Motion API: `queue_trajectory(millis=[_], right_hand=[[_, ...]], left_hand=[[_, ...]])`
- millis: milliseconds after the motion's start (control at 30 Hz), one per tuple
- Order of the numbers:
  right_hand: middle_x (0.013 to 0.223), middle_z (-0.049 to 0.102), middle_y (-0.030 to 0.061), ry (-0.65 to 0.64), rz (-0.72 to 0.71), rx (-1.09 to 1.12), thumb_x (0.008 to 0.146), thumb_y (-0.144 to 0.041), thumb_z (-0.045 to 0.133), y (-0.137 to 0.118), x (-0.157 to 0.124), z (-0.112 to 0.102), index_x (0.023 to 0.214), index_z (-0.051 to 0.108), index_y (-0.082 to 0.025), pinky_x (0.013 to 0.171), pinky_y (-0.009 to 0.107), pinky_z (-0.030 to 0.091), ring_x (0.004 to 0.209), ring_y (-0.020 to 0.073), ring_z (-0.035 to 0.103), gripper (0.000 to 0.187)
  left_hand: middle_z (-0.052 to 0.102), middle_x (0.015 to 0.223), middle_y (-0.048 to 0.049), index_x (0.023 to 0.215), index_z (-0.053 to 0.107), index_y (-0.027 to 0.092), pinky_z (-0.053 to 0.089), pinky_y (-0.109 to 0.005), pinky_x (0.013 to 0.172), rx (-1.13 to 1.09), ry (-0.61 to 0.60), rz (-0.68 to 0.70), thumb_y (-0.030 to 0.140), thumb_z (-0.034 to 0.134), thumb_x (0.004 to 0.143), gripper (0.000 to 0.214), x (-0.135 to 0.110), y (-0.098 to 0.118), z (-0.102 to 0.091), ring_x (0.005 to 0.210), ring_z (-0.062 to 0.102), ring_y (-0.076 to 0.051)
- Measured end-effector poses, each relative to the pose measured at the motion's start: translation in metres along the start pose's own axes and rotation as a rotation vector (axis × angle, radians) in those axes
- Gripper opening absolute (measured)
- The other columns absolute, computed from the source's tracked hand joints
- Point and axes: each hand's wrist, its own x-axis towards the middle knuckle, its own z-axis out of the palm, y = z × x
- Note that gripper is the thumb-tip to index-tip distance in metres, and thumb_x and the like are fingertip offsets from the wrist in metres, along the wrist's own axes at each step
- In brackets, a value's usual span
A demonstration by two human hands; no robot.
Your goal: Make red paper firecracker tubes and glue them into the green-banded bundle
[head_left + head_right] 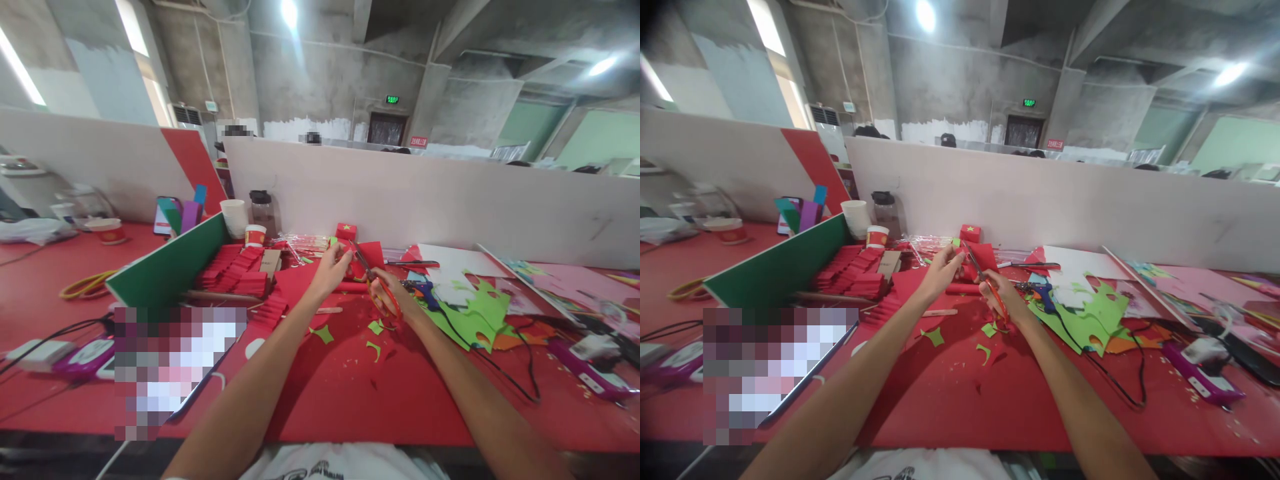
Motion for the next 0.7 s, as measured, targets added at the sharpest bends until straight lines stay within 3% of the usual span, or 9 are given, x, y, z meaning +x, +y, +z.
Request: queue_trajectory(millis=[367, 700], right_hand=[[0.059, 0.042, -0.0069, 0.02, 0.015, -0.005, 0.088, -0.061, 0.056, -0.016, -0.004, 0.005, 0.107, 0.056, -0.021, 0.031, 0.02, 0.035, 0.036, 0.0076, 0.038, 0.044], [0.063, 0.044, -0.0066, 0.055, 0.009, 0.006, 0.083, -0.057, 0.063, -0.006, 0.0, 0.003, 0.104, 0.057, -0.022, 0.029, 0.019, 0.035, 0.036, 0.0074, 0.039, 0.042]], left_hand=[[0.06, 0.07, 0.0025, 0.079, 0.048, 0.018, 0.042, -0.02, 0.05, 0.011, 0.0, -0.014, 0.025, 0.052, 0.09, 0.014, 0.0, 0.0, 0.0, 0.047, 0.05, -0.006], [0.062, 0.071, 0.0019, 0.078, 0.046, 0.019, 0.041, -0.021, 0.049, 0.021, -0.037, -0.063, 0.037, 0.055, 0.089, 0.023, -0.004, 0.002, 0.001, 0.049, 0.052, -0.007]])
